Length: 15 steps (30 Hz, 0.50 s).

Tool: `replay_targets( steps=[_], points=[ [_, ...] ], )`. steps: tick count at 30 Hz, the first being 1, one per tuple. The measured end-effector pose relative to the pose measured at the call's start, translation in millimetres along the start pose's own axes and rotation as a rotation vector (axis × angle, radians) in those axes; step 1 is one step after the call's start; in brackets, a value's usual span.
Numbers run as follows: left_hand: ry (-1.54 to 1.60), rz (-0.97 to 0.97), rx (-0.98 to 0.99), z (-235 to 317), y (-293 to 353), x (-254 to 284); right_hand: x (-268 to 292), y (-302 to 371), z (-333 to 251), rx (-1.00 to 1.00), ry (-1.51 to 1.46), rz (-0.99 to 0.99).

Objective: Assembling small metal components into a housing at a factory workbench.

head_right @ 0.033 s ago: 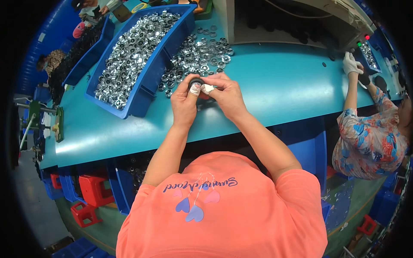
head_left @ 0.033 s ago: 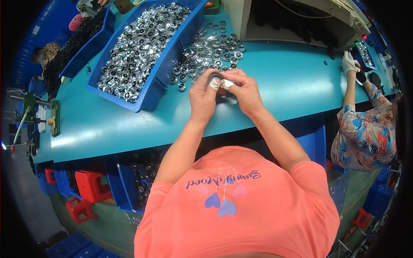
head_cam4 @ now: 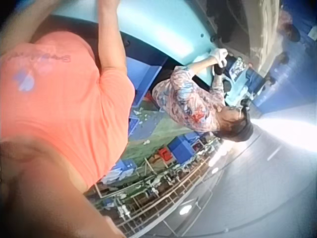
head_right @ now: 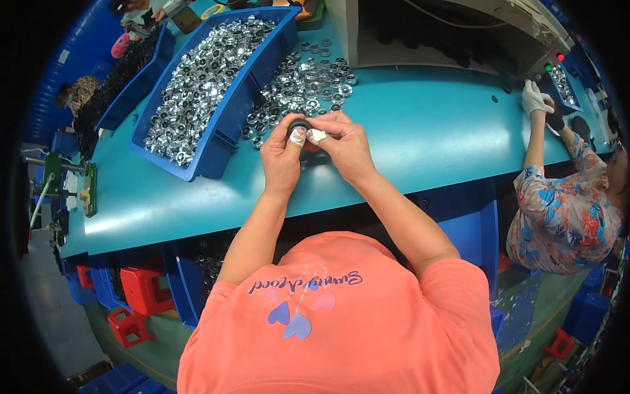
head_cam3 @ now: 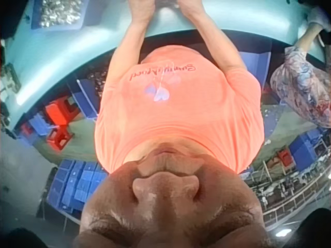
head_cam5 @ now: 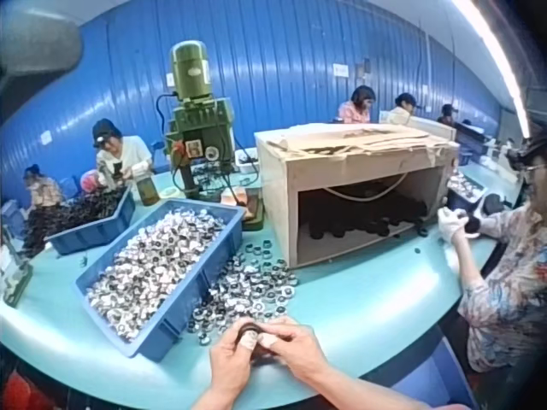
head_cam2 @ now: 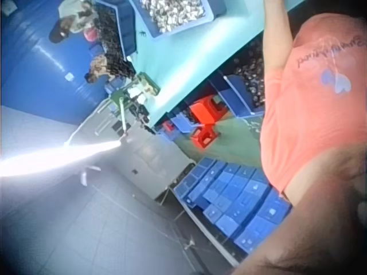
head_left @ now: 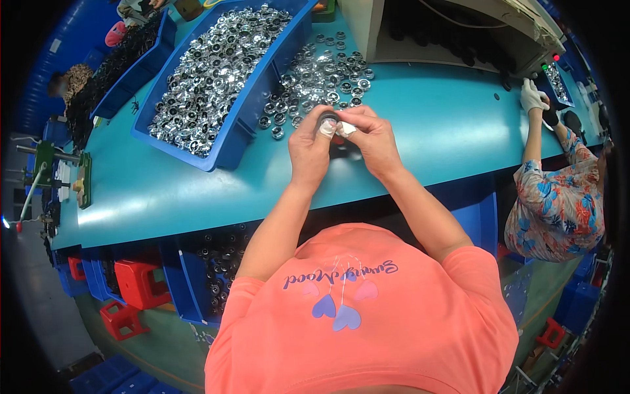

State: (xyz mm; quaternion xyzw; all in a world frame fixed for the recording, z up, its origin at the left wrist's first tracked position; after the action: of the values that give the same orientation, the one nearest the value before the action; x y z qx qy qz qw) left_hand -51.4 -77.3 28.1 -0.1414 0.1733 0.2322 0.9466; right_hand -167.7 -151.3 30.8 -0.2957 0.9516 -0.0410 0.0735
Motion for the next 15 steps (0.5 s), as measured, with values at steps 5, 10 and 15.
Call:
replay_targets(
  steps=[5, 10, 15],
  points=[
    [0.044, -0.002, -0.018, 3.5, 0.8, 1.3, -7.2, 7.7, -7.0, 0.183, 0.224, 0.106],
    [0.254, -0.098, 0.087, 0.9, -6.8, 4.1, -7.5, 5.8, -17.8, 0.158, 0.273, 0.114],
    [0.161, -0.112, 0.055, 2.2, -8.5, 4.2, -4.7, -0.8, -16.4, -0.021, 0.116, -0.020]
  ],
)
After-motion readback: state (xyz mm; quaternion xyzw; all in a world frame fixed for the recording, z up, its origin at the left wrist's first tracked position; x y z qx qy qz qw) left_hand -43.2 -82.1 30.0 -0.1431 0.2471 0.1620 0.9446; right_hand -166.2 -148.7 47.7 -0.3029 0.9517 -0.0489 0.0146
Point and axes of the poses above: each hand's wrist, its own y-axis away from the middle knuckle, its own x-axis out of the back of the hand, z = x × y, the point moved 4 cm from there along -y, towards the middle knuckle, and after that the axes turned 7 degrees about y, right-handed, at the moved point
